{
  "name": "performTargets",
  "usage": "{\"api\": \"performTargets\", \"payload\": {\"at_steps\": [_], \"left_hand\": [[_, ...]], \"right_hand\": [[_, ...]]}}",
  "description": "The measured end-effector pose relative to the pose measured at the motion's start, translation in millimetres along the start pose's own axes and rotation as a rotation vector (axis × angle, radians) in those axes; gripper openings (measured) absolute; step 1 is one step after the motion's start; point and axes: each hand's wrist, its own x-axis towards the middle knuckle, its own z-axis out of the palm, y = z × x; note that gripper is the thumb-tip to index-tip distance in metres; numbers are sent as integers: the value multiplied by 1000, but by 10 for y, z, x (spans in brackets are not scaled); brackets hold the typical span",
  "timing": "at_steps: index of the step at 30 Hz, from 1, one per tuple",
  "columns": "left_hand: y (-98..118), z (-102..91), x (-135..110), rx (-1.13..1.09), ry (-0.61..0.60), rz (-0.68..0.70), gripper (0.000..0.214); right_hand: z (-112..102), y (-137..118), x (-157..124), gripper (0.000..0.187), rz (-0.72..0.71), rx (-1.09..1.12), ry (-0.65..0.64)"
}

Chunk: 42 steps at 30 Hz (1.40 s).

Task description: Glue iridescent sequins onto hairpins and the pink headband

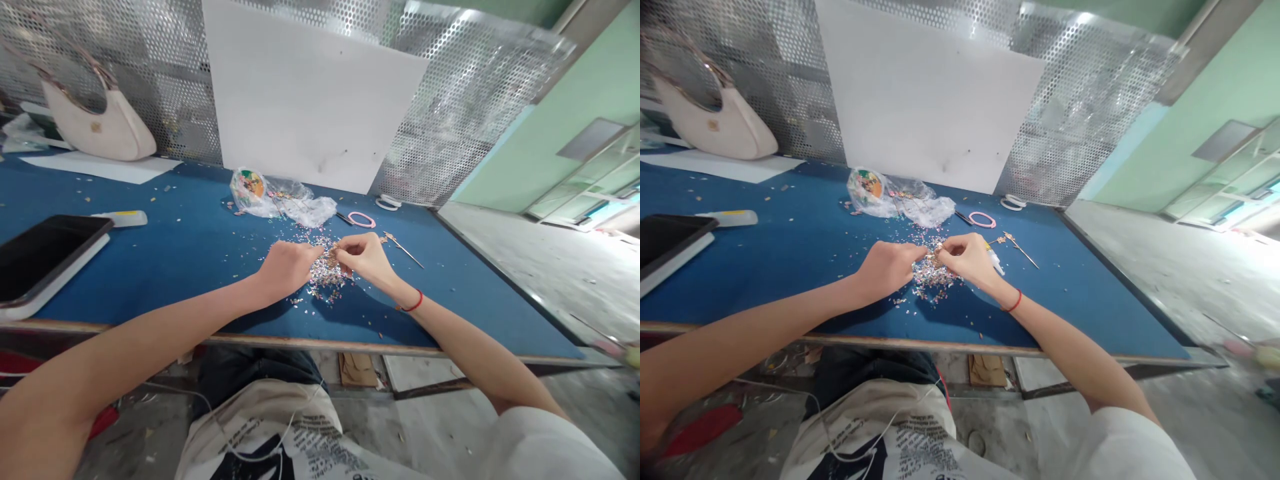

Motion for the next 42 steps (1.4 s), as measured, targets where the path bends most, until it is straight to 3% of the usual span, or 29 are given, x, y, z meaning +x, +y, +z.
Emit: {"api": "performTargets", "payload": {"at_steps": [4, 12, 15, 17, 20, 27, 42], "left_hand": [[-4, 6, 6, -4, 2, 0, 29], [-63, -26, 22, -82, 52, -34, 29], [-94, -32, 35, -107, 59, -35, 28], [-114, -30, 42, -87, 67, -36, 28], [-131, -25, 47, -45, 90, -25, 28], [-102, -29, 39, 21, 98, 6, 27], [42, -97, -47, 270, 276, 122, 33]], "right_hand": [[-2, 21, -1, 20, -7, -24, 2], [-80, 113, 71, 20, -18, 149, -141], [-135, 111, 107, 28, -105, 172, -67], [-170, 109, 123, 31, -194, 114, 28], [-195, 107, 128, 18, -320, -39, 111], [-148, 125, 108, 4, -494, -215, 46], [-175, 59, 102, 9, -528, -295, -18]]}}
